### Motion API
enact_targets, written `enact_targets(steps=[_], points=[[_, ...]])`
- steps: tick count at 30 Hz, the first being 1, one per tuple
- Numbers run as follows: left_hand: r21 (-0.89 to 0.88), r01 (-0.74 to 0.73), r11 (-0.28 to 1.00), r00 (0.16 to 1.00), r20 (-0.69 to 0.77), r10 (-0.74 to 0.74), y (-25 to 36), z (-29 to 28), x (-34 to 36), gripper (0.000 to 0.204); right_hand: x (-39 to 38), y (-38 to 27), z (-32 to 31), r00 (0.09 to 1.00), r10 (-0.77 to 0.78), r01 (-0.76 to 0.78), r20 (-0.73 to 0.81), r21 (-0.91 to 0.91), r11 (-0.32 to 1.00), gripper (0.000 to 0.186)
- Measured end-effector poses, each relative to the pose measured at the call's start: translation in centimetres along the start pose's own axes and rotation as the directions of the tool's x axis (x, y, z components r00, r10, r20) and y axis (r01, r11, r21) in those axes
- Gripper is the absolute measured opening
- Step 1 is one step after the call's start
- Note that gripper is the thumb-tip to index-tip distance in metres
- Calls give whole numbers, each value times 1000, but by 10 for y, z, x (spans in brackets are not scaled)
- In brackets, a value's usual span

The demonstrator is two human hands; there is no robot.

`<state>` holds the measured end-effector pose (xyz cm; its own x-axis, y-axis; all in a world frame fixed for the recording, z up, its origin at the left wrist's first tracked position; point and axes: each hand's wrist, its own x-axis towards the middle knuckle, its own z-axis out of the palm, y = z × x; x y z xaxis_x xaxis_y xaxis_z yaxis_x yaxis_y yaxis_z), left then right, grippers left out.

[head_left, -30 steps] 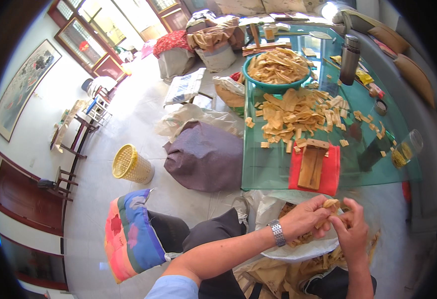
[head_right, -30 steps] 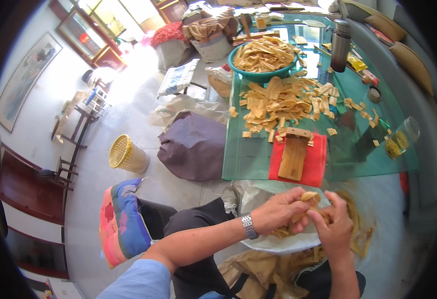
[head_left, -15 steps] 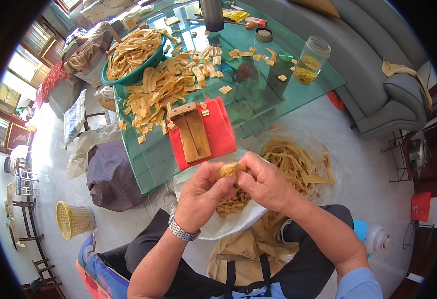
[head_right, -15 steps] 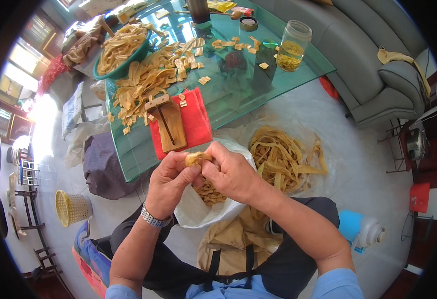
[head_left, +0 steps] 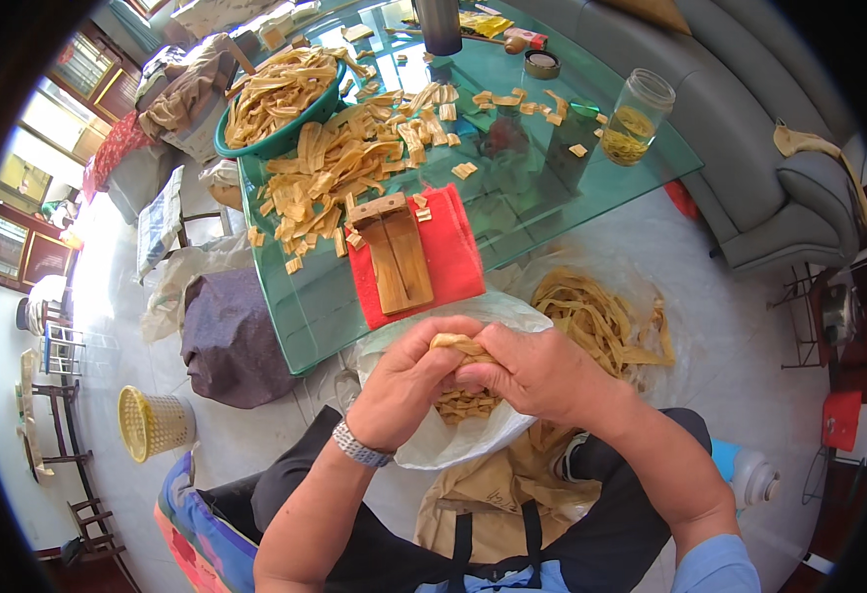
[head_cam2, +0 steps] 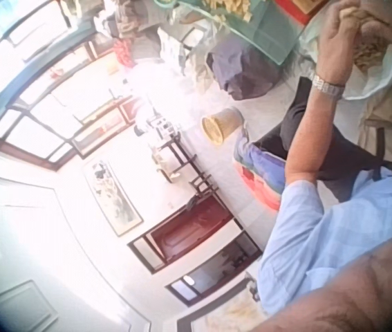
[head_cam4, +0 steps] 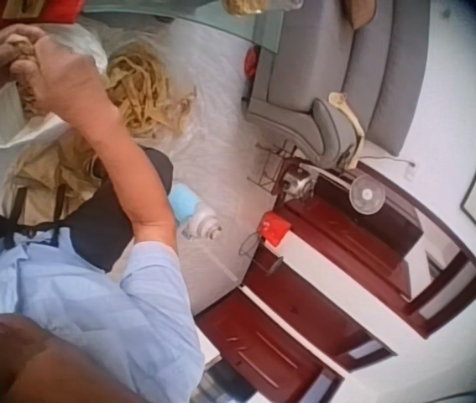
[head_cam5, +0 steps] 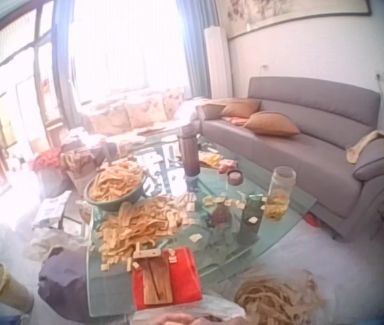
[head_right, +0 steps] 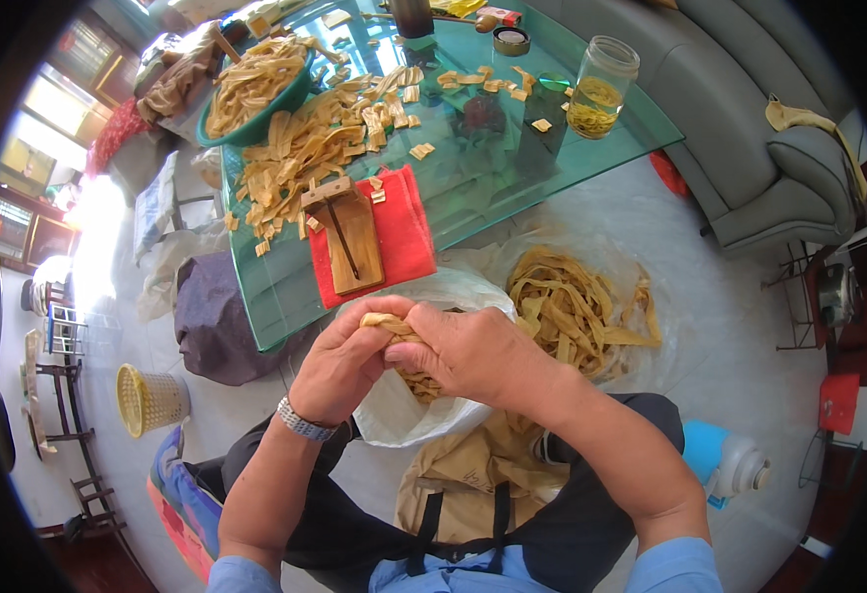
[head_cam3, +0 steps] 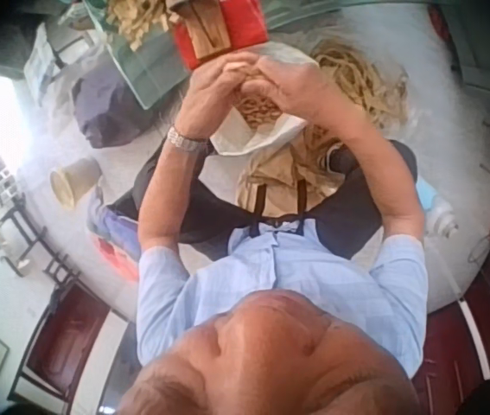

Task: The person sits on the floor and repeatedly tears dried, flat, yellowish food strips into smaller pieces by hand, placing the torn pieces into a white sack. The person also uses a small red wooden tool to assist in tearing some pieces.

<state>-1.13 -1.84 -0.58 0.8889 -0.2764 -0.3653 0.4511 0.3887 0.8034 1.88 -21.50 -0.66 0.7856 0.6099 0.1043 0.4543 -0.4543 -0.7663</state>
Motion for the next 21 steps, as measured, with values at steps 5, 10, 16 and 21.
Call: enact_targets(steps=[5,10,16,21], points=[[326,-70,943,990,140,25,6,-15,-8,25,0,10,-13,970,91,-166,226,340,926,35],[389,-109,915,990,128,63,1,-28,-10,29,4,20,-30,920,164,-320,357,438,840,27],[367,95,925,982,119,-148,11,-44,-5,38,-4,30,-8,987,-161,157,13,174,972,15],[464,135,875,869,369,-330,30,-45,-3,45,3,9,3,893,-446,440,65,-333,834,17]])
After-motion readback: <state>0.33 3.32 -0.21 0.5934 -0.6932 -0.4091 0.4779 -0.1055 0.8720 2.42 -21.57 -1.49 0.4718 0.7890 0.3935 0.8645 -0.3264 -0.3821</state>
